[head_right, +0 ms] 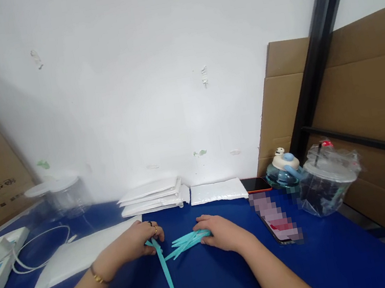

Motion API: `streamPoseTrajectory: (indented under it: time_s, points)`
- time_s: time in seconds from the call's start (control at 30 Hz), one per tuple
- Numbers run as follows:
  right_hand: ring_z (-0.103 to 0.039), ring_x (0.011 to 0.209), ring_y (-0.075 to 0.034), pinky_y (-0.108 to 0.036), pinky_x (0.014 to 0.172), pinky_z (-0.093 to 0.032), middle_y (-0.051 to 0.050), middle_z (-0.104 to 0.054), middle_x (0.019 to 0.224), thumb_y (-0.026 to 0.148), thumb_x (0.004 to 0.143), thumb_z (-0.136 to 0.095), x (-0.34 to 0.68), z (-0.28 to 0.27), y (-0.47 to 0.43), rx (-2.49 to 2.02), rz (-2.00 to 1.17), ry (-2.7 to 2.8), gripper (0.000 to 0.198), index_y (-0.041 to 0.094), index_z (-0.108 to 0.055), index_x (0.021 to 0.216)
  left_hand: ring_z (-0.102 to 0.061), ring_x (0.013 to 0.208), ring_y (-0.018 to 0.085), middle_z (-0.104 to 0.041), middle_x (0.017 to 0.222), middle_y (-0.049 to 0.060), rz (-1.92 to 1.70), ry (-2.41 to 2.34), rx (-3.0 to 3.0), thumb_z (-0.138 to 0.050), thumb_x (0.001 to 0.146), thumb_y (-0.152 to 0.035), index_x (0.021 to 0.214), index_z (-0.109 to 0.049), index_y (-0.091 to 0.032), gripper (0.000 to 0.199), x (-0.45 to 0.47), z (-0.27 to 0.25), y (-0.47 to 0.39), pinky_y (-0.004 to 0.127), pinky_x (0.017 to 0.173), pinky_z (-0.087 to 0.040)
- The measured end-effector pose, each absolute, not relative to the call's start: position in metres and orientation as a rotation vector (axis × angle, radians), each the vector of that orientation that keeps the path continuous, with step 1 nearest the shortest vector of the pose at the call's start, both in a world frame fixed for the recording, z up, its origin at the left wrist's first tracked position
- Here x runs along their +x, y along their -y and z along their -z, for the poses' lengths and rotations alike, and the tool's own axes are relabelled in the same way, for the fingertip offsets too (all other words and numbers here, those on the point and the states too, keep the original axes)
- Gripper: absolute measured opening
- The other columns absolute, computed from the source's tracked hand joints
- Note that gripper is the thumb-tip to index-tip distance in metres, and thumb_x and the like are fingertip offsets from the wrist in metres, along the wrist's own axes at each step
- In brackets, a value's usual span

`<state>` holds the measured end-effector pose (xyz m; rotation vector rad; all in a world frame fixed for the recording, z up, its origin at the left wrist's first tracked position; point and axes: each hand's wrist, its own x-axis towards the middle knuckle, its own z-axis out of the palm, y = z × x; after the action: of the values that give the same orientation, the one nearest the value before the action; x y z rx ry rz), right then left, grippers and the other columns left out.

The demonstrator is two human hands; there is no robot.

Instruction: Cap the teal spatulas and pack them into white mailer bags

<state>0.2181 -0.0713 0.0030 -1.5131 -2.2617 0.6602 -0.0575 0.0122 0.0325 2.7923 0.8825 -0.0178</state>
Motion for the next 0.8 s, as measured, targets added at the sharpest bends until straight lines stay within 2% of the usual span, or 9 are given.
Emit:
streamPoseTrajectory:
  time_s: [0.07,0.17,0.5,0.7,0.8]
  points:
    - [-0.045,0.124,-0.023,-0.035,0.100,-0.037,-0.005,-0.057,0.127,0.024,0.076,-0.061,0.229,-0.008,0.073,-1.534,-0.656,2.263,0.037,0.028,-0.064,0.112,-0.056,0.078,0.016,-0.062,0.084,-0.003,0.002,-0.888,2.811,-0.064,0.072,-0.024,0.085,-0.061,-0.026,0.013,-0.047,-0.026,-0.014,0.025,0.071,-0.036]
    - [-0.050,0.119,-0.025,-0.035,0.096,-0.040,-0.005,-0.058,0.126,0.023,0.072,-0.065,0.242,-0.011,0.078,-1.610,-0.667,2.213,0.036,0.029,-0.067,0.107,-0.056,0.075,0.016,-0.060,0.083,-0.001,-0.051,-0.951,2.816,-0.060,0.076,-0.024,0.086,-0.057,-0.024,0.010,-0.033,-0.018,-0.015,0.024,0.064,-0.036]
    - [-0.044,0.125,-0.025,-0.037,0.100,-0.036,-0.006,-0.055,0.130,0.026,0.068,-0.069,0.251,-0.009,0.086,-1.645,-0.814,2.107,0.038,0.029,-0.068,0.105,-0.057,0.078,0.018,-0.061,0.088,0.001,-0.108,-1.084,2.691,-0.056,0.079,-0.023,0.083,-0.054,-0.022,0.005,-0.028,-0.012,-0.021,0.025,0.064,-0.038]
    - [-0.039,0.128,-0.026,-0.040,0.104,-0.031,-0.006,-0.053,0.131,0.026,0.068,-0.069,0.233,-0.012,0.091,-1.646,-0.771,2.176,0.039,0.032,-0.067,0.107,-0.057,0.081,0.018,-0.060,0.089,0.002,-0.211,-1.052,2.698,-0.051,0.083,-0.025,0.086,-0.053,-0.020,0.006,-0.022,-0.005,-0.019,0.026,0.069,-0.040]
    - [-0.043,0.125,-0.025,-0.035,0.100,-0.036,-0.005,-0.050,0.134,0.026,0.071,-0.068,0.222,-0.011,0.093,-1.623,-0.739,2.212,0.039,0.032,-0.066,0.109,-0.057,0.082,0.017,-0.059,0.091,0.003,-0.279,-1.023,2.689,-0.050,0.084,-0.025,0.090,-0.053,-0.021,0.008,-0.008,0.000,-0.014,0.026,0.071,-0.040]
